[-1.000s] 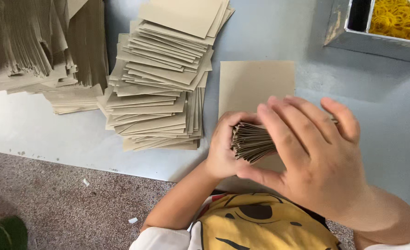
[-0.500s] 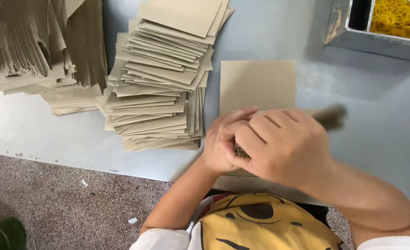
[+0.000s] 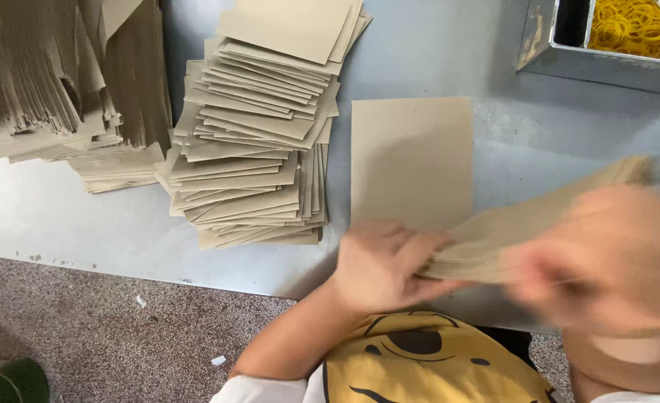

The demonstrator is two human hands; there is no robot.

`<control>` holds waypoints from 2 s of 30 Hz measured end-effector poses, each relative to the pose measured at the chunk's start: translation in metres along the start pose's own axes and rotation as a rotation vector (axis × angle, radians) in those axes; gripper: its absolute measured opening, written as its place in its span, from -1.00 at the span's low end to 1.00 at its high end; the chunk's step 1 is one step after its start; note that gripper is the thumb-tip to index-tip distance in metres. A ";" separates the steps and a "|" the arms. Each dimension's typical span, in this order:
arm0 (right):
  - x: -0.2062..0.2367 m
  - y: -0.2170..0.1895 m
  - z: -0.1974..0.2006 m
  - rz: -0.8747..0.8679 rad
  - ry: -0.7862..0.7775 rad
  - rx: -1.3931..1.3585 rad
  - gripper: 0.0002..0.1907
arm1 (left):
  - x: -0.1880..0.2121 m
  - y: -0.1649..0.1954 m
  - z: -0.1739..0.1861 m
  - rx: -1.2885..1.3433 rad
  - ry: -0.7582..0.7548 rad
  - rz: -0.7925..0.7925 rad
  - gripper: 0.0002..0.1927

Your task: The person folds kraft paper sheets in half at a workbench, aligning the edges and pressing the crease flat by hand, then places each folded sheet onto a growing stack. At the end they square up the stack of folded sheets and set it beside the pile of unfolded sheets.

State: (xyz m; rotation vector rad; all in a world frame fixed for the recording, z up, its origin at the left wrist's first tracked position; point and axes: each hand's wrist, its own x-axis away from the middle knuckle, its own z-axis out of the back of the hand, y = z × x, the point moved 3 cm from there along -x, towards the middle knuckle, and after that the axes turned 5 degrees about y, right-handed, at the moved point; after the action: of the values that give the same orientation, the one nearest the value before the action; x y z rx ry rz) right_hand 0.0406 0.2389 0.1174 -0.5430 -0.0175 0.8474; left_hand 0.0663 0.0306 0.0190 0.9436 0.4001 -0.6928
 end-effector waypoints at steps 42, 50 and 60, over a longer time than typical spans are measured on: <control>0.040 0.069 -0.171 -0.318 0.912 -1.042 0.06 | 0.050 -0.093 -0.041 0.676 0.262 0.317 -0.09; 0.046 0.068 -0.180 -0.118 0.928 -0.852 -0.06 | 0.072 -0.096 -0.052 0.711 0.201 0.391 -0.12; 0.047 0.032 -0.127 -0.430 0.724 -0.424 -0.27 | 0.031 -0.048 -0.002 0.384 -0.022 0.715 -0.29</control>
State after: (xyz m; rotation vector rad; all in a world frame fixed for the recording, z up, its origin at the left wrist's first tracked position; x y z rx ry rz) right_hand 0.0783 0.2324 -0.0168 -1.1749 0.3442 0.1877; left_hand 0.0551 0.0021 -0.0287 1.3404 -0.1097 -0.1184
